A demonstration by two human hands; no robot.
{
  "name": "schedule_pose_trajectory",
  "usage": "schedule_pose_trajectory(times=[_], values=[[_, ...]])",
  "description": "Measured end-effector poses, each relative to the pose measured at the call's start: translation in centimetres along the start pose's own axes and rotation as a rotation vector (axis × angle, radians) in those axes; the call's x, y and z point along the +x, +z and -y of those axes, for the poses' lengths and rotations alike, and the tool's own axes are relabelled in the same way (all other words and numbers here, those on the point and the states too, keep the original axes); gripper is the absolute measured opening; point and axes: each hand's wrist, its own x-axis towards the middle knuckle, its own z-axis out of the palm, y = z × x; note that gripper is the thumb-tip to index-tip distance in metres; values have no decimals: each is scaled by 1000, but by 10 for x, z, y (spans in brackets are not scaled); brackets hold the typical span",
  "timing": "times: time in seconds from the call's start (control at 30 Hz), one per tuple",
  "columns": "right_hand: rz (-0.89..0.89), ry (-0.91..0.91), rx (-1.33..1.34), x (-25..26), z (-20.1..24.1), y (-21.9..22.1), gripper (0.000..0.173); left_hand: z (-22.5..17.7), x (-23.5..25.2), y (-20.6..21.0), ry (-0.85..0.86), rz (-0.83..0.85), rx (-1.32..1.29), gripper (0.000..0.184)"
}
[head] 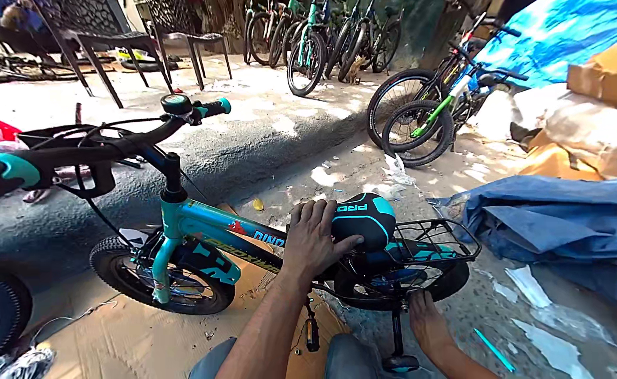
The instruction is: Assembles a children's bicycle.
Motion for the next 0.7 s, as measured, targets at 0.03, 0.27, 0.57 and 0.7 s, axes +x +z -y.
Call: schedule_pose_trajectory(times=[0.03, 0.27, 0.57, 0.7], values=[[10, -4, 98, -11, 8, -7, 43, -1, -1, 1, 0, 0, -8, 97], [328, -149, 891, 18, 64, 12, 37, 2, -4, 8, 22, -34, -30, 99], [204, -84, 854, 106, 177, 51, 57, 4, -4, 16, 26, -90, -58, 100], [112, 18, 760, 122, 203, 54, 44, 6, -3, 19, 54, -130, -70, 103]])
